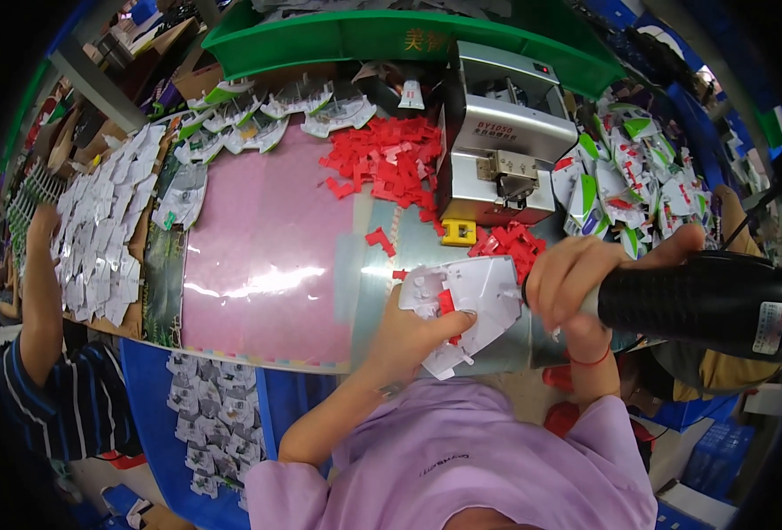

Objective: The person assembles plastic housings with internal components and red plastic tabs by hand, using a handheld pneumatic tool to secure the parts together.

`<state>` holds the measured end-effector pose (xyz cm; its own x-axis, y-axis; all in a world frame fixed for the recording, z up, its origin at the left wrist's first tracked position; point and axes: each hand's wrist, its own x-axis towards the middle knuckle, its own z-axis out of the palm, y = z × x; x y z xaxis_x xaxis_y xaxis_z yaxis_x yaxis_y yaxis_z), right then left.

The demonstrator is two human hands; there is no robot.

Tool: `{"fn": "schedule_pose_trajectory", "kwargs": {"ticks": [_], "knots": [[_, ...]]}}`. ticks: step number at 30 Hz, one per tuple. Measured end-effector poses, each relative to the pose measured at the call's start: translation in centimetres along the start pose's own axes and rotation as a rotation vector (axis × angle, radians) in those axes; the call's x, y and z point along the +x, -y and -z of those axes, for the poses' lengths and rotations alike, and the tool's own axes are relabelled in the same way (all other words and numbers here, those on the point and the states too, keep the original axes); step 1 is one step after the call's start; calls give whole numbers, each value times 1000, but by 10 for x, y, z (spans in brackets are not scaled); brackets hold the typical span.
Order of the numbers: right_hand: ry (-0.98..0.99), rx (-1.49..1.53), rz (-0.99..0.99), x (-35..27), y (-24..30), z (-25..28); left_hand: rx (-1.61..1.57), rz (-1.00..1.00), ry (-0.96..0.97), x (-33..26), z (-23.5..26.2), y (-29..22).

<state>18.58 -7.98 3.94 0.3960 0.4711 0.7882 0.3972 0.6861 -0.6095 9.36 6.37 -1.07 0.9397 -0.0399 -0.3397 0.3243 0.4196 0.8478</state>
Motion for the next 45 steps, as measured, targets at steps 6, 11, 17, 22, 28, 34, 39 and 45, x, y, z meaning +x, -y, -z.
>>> {"fn": "schedule_pose_trajectory", "kwargs": {"ticks": [6, 11, 17, 22, 28, 34, 39, 45], "knots": [[-195, -338, -50, 15, -20, 38, -47, 68, 13, 12, 8, 18], [-374, -539, -169, 21, -40, 36, -68, 148, 17, 13, 9, 17], [-467, -511, -289, 19, -40, 38, -86, 215, 19, 13, 8, 18], [-339, -11, -409, 5, -21, 17, -157, 208, 28, 13, 6, 21], [-173, 157, -410, -6, -10, 5, -94, 229, 94, 12, 2, 21], [-77, 132, -414, -15, -13, 0, 4, 286, 122, 7, 0, 9], [-30, 102, -424, -11, -9, -3, -94, 243, 139, 6, 3, 19], [279, -49, -348, 12, 0, 1, -91, 230, 140, 3, -1, 9]]}}
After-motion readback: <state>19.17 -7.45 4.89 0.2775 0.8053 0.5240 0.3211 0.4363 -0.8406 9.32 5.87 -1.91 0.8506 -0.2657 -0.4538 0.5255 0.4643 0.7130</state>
